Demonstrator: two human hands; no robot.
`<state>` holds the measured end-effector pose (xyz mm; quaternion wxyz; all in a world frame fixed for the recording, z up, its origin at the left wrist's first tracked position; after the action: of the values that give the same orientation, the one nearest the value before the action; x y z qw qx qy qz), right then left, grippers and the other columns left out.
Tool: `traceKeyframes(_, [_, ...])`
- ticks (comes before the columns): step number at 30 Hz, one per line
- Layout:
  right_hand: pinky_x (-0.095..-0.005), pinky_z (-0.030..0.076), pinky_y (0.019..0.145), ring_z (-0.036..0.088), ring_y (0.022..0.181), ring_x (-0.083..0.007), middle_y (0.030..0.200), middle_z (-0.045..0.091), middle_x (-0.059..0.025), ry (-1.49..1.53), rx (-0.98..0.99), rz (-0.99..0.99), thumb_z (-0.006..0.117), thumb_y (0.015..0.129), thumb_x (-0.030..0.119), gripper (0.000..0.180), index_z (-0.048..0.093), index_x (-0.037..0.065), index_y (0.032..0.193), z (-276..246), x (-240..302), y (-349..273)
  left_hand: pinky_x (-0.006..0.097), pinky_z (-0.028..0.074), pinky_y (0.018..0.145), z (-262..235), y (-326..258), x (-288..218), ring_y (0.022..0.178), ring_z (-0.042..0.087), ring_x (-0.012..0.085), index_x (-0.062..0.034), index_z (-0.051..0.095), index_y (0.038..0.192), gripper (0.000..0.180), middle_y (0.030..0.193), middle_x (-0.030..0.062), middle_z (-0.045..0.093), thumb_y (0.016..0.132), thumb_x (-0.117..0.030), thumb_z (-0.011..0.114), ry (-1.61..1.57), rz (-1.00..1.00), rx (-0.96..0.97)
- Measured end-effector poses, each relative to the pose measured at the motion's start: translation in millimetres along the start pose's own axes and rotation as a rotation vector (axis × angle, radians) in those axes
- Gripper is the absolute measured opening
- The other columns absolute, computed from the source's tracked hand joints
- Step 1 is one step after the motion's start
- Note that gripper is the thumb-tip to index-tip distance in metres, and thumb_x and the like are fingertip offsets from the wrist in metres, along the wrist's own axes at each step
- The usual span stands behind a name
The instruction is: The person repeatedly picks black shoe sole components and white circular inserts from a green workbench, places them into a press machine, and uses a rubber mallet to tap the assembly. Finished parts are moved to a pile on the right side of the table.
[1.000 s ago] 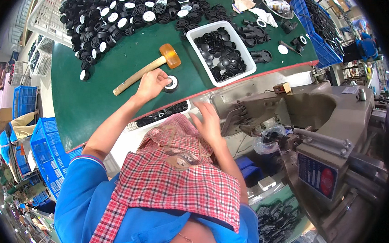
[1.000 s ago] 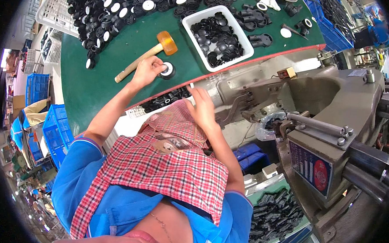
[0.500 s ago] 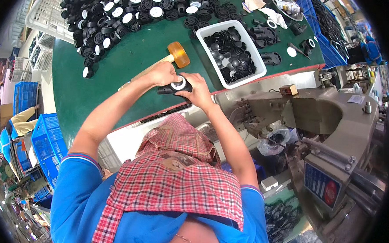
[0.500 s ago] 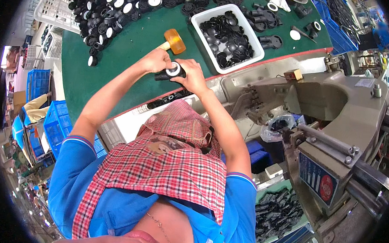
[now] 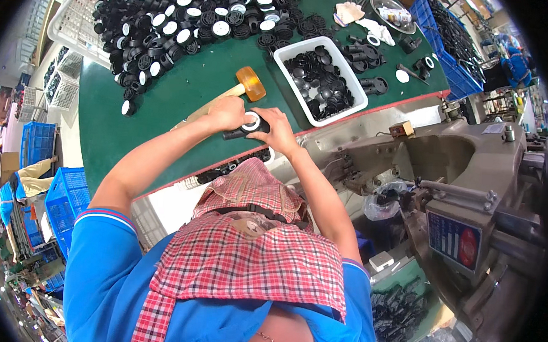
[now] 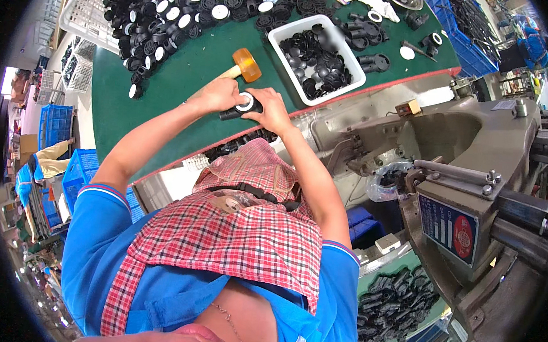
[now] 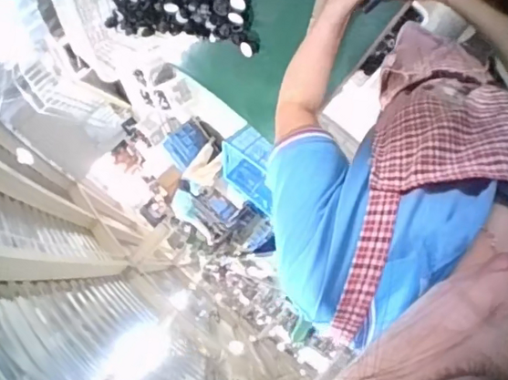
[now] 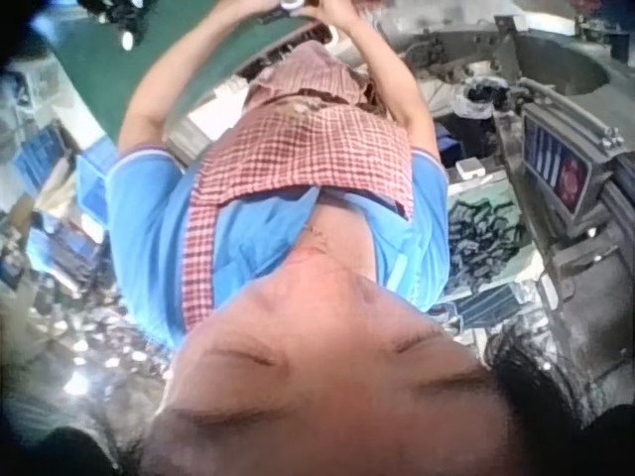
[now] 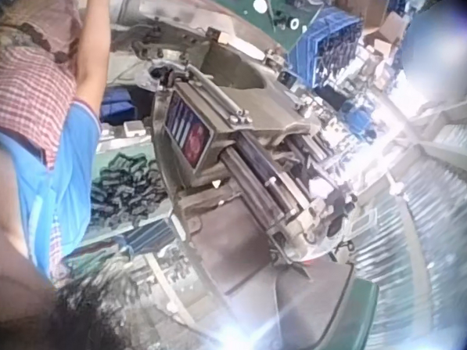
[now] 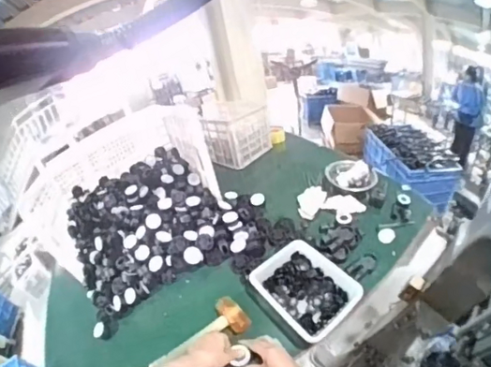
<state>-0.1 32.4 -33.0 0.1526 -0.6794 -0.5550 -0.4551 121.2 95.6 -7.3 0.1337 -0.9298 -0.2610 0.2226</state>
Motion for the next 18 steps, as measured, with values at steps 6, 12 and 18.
traceKeyframes(6, [-0.0404,0.04,0.094,0.054,0.109,-0.0297,0.113,0.064,-0.0084,0.017,-0.042,-0.061,0.085,0.064,0.024,0.066,0.059,0.01,0.123,1,4,-1,0.047,0.049,0.084,-33,-10,35,0.1,0.059,0.0375,-0.0043,0.056,0.112,0.045,0.107,0.018,0.056,0.085,-0.039,0.066,0.13,0.105,-0.628])
traceKeyframes(12, [-0.0406,0.039,0.098,0.055,0.108,-0.0318,0.113,0.063,-0.0113,0.022,0.009,0.016,0.083,0.066,0.035,0.067,0.059,0.01,0.124,2,-7,-5,0.047,0.051,0.072,-37,-36,30,0.082,0.065,0.0354,-0.0032,0.055,0.11,0.033,0.089,0.0191,0.064,0.095,-0.032,0.055,-0.183,0.034,-0.375])
traceKeyframes(18, [-0.041,0.041,0.093,0.055,0.107,-0.0322,0.11,0.064,-0.013,-0.017,-0.01,0.045,0.083,0.065,0.029,0.063,0.061,0.01,0.121,3,-5,-3,0.049,0.047,0.055,-17,-107,16,0.064,0.063,0.0428,0.0026,0.052,0.1,0.032,0.068,0.0229,0.061,0.1,-0.029,0.046,-0.263,-0.033,-0.377])
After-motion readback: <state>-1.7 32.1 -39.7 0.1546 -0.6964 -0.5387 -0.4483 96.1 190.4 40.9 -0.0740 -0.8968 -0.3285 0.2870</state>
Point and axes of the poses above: each hand's wrist, its own y-axis towards the middle knuckle, its own z-axis out of the palm, x = y × z, the point moved 8 cm from there along y, towards the middle knuckle
